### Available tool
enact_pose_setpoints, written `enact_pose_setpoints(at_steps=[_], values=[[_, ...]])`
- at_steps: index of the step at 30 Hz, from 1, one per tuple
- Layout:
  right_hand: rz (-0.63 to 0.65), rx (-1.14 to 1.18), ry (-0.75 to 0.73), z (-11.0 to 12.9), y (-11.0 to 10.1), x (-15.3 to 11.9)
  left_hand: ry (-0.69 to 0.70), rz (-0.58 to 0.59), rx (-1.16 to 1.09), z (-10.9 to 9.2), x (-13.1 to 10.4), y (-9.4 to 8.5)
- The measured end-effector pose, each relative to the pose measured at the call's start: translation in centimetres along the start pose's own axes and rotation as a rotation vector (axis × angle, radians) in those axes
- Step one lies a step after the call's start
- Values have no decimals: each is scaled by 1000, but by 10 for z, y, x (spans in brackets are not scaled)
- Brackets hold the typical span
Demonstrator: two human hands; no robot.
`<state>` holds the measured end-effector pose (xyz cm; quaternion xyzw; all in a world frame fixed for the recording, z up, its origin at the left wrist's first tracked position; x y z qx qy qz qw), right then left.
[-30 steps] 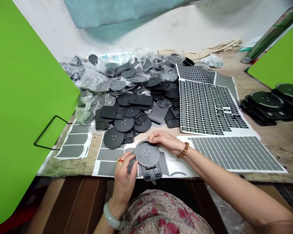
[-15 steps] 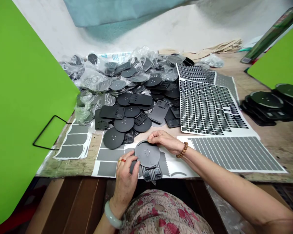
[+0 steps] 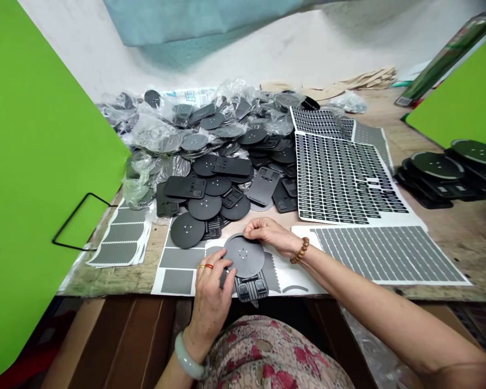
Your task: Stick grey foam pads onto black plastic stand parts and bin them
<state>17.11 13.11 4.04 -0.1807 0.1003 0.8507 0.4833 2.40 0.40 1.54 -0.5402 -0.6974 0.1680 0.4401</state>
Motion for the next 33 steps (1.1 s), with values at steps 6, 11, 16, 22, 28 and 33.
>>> enact_pose_setpoints(at_steps=[6,11,16,22,28,33], values=[[-21,-5,1,-1,0,0,39,22,36,-4,2,1],[-32,-27,-1,-1,1,0,60,18,60,-4,5,2],[-20,-44,-15,-1,1,0,105,34,70,-6,8,4],[-45,-88,-31,-2,0,0,122,85,74,-10,13,7],[-59,-115,-55,-4,1,1,124,112,91,-10,15,10],[-72,-151,-53,-3,1,1,122,133,99,-11,16,10]])
Point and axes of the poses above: each hand's wrist, its own x-axis towards the middle knuckle, its own y-axis out of the palm, z = x × y, the point moved 2 cm from there along x, towards the middle knuckle
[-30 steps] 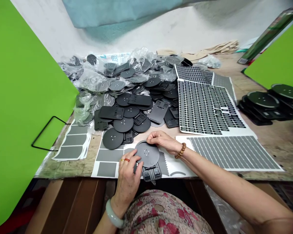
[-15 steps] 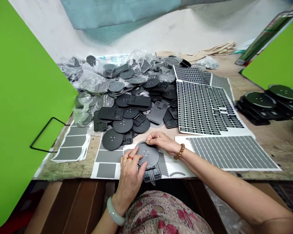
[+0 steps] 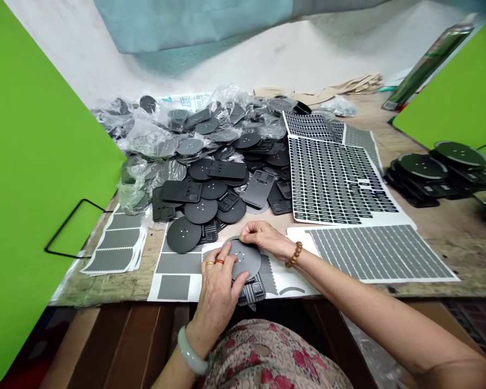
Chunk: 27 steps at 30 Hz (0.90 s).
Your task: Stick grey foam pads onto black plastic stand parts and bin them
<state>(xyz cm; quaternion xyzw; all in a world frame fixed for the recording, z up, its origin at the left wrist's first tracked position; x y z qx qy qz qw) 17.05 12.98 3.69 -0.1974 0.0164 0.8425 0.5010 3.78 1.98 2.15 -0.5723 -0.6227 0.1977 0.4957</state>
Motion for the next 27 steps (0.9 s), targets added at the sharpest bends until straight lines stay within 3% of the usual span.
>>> enact_pose_setpoints(at_steps=[13,27], values=[[-44,-153,-15,0,0,-1,15,54,60,-1,4,-1],[-74,-251,-36,6,0,-5,119,89,186,0,9,2]])
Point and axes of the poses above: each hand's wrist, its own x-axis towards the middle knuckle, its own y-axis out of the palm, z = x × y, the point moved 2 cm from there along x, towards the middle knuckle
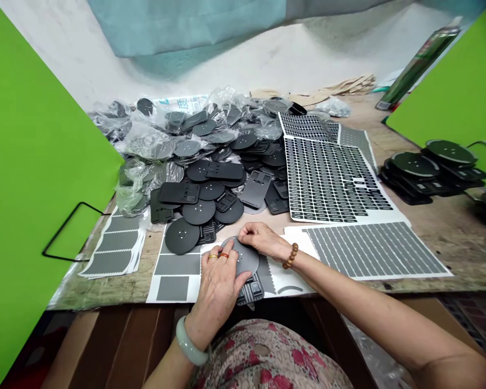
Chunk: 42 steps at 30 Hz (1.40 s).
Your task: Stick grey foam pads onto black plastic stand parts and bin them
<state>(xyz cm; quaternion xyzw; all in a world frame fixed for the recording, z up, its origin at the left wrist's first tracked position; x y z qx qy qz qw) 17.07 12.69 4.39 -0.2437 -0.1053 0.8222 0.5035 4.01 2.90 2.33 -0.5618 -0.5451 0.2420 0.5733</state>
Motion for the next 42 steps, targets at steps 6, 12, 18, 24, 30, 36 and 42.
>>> enact_pose_setpoints(at_steps=[6,12,18,24,30,36,42], values=[[-14,-29,-28,1,-1,-2,38,6,49,4,0,3],[4,-3,-22,2,-4,-7,59,59,106,5,1,1],[62,138,61,0,-6,-12,73,77,124,4,0,1],[143,521,138,-2,-6,-19,66,50,133,3,0,1],[159,735,209,-5,-11,-21,58,61,91,2,2,-3],[86,668,233,-12,-17,-19,10,106,58,1,6,-1],[39,622,194,-17,-16,-21,40,190,1,-4,16,-11]])
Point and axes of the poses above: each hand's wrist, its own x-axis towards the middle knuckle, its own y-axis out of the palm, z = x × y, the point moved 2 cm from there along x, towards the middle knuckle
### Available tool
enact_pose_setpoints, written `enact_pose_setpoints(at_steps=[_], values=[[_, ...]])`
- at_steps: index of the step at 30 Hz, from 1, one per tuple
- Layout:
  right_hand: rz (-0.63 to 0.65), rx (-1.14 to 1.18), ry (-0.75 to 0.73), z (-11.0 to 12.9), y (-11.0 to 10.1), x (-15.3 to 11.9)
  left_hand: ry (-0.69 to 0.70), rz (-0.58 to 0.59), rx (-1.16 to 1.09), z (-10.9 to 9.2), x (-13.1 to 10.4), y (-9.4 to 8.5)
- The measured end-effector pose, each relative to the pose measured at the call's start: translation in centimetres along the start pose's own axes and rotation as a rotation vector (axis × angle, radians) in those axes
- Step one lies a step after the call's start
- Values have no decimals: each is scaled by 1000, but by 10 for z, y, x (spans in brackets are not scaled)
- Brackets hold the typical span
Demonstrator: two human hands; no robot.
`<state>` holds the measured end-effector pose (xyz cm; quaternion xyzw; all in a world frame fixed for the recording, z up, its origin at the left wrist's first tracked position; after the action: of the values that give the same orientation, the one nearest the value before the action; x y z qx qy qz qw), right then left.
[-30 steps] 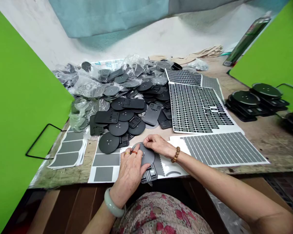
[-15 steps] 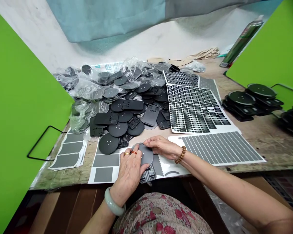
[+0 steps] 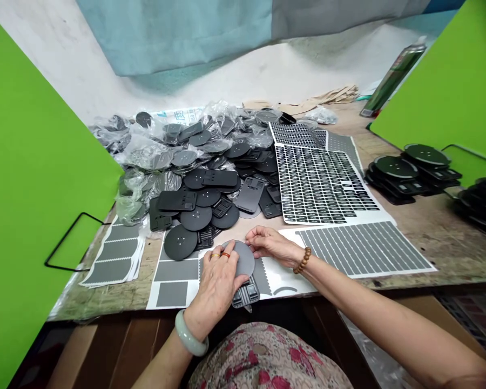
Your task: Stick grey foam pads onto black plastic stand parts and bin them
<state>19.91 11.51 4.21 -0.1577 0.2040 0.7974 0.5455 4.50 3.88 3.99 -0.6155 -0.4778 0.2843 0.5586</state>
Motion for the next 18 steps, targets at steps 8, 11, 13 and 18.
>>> enact_pose_setpoints(at_steps=[8,11,13,18], values=[[-43,-32,-96,-7,1,-2,75,25,-2,4,4,-2],[-106,-93,-179,-13,-1,-7,108,28,-7,7,6,-1],[-159,-140,-231,-18,-3,-13,136,36,-26,8,8,-2],[-185,-214,-265,-37,1,-30,69,-17,-175,18,15,-5]])
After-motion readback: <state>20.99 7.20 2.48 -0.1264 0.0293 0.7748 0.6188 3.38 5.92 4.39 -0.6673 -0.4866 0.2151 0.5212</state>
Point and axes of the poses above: each hand's wrist, its own x-axis towards the middle knuckle, its own y-axis out of the palm, z = x × y, the point moved 2 cm from there along x, towards the middle knuckle
